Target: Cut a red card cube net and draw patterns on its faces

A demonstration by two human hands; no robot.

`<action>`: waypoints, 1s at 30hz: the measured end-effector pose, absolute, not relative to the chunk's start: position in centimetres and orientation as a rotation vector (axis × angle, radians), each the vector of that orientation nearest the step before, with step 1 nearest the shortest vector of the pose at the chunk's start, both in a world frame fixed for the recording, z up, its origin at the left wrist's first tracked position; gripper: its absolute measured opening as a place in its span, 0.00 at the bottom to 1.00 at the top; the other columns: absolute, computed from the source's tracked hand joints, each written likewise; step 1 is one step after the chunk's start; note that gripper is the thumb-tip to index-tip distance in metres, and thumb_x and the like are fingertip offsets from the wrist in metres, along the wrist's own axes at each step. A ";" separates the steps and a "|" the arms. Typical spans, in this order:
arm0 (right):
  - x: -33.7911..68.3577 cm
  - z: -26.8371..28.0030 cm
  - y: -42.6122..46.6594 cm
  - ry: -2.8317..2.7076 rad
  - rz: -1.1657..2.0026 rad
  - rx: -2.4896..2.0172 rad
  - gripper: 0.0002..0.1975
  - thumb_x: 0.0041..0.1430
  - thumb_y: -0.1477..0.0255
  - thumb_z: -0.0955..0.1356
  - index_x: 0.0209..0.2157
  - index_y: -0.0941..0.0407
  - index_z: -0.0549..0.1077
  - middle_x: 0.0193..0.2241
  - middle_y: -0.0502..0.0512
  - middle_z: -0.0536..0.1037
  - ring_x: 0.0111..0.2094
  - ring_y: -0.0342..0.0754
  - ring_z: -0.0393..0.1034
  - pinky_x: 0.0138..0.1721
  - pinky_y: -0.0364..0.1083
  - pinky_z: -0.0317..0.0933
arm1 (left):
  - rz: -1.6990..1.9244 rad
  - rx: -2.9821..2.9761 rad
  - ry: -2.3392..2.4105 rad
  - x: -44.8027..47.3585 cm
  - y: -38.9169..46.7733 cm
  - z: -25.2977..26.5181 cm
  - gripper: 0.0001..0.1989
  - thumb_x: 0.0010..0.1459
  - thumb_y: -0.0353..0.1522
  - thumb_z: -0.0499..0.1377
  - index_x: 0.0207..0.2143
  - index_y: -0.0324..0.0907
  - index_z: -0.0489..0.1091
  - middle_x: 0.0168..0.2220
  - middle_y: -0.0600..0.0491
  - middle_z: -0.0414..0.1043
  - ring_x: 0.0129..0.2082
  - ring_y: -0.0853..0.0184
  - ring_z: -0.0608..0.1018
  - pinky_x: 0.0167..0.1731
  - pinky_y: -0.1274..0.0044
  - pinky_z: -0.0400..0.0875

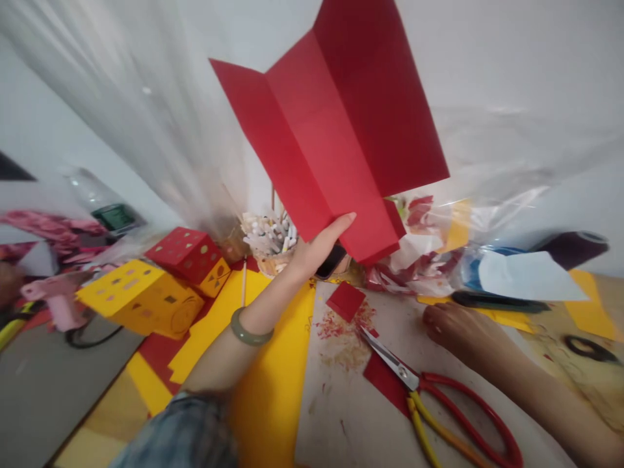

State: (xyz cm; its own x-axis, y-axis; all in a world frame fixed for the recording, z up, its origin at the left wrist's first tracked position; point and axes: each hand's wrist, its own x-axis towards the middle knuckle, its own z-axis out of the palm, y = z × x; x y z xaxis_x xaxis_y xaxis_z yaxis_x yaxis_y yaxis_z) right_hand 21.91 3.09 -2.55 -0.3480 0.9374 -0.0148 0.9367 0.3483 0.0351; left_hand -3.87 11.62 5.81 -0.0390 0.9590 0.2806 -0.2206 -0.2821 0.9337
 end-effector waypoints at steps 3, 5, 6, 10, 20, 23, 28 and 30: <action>22.5 -2.5 3.3 2.542 -0.070 1.859 0.11 0.54 0.80 0.64 0.22 0.54 0.73 0.23 0.62 0.80 0.26 0.58 0.76 0.26 0.50 0.62 | 1.510 1.222 0.935 -4.0 11.6 6.3 0.16 0.51 0.30 0.65 0.44 0.40 0.74 0.50 0.47 0.75 0.54 0.58 0.73 0.60 0.66 0.61; 23.0 -2.4 3.5 2.542 -0.141 1.936 0.11 0.54 0.78 0.64 0.22 0.53 0.73 0.24 0.60 0.80 0.25 0.57 0.76 0.26 0.50 0.63 | 1.468 1.230 0.948 -4.1 11.4 6.6 0.14 0.52 0.29 0.64 0.42 0.40 0.75 0.48 0.49 0.76 0.54 0.58 0.73 0.61 0.66 0.59; 23.2 -2.2 3.6 2.543 -0.175 1.977 0.11 0.53 0.77 0.63 0.22 0.52 0.73 0.23 0.59 0.80 0.24 0.56 0.76 0.25 0.50 0.63 | 1.440 1.234 0.956 -4.2 11.3 6.8 0.13 0.52 0.29 0.64 0.42 0.40 0.75 0.47 0.49 0.76 0.54 0.58 0.73 0.62 0.66 0.58; 23.3 -0.3 3.6 2.573 -0.301 2.135 0.07 0.47 0.70 0.64 0.20 0.50 0.72 0.20 0.57 0.79 0.21 0.56 0.75 0.22 0.50 0.65 | 1.372 1.220 1.021 -4.3 11.2 7.0 0.12 0.53 0.31 0.63 0.41 0.38 0.75 0.47 0.46 0.76 0.54 0.56 0.73 0.63 0.65 0.55; 19.6 14.4 2.1 3.126 0.026 2.440 0.06 0.47 0.65 0.68 0.22 0.52 0.74 0.21 0.49 0.77 0.23 0.47 0.73 0.25 0.44 0.65 | 1.510 1.197 0.959 -4.5 12.6 4.4 0.25 0.49 0.39 0.67 0.50 0.47 0.71 0.54 0.52 0.71 0.58 0.57 0.69 0.64 0.65 0.54; 20.1 17.8 5.3 2.880 0.778 2.546 0.06 0.52 0.71 0.68 0.28 0.56 0.78 0.24 0.50 0.78 0.26 0.46 0.74 0.31 0.46 0.64 | 1.510 1.203 0.970 -4.9 12.9 4.2 0.26 0.48 0.38 0.67 0.51 0.48 0.70 0.54 0.53 0.71 0.59 0.56 0.68 0.64 0.65 0.54; 22.9 18.7 10.9 2.544 1.047 2.154 0.13 0.58 0.72 0.65 0.31 0.59 0.82 0.23 0.50 0.80 0.30 0.47 0.75 0.30 0.46 0.58 | 1.529 1.204 0.996 -5.2 12.9 4.1 0.28 0.47 0.39 0.68 0.52 0.49 0.70 0.57 0.52 0.69 0.60 0.56 0.67 0.65 0.65 0.51; 23.5 18.2 11.3 2.540 1.096 2.107 0.16 0.61 0.68 0.63 0.32 0.57 0.82 0.26 0.51 0.81 0.32 0.49 0.76 0.28 0.46 0.57 | 1.529 1.212 0.980 -5.2 12.8 4.1 0.28 0.47 0.38 0.68 0.52 0.49 0.70 0.57 0.52 0.69 0.60 0.56 0.66 0.65 0.65 0.51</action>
State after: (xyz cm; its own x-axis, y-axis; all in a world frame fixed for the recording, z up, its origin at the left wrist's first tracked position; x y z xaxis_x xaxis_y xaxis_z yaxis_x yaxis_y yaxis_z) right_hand 23.51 11.26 18.18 -0.2306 0.7564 0.6121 0.9643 0.0934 0.2479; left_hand -5.16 12.83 4.12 -0.0896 0.9654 0.2449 -0.1805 -0.2576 0.9493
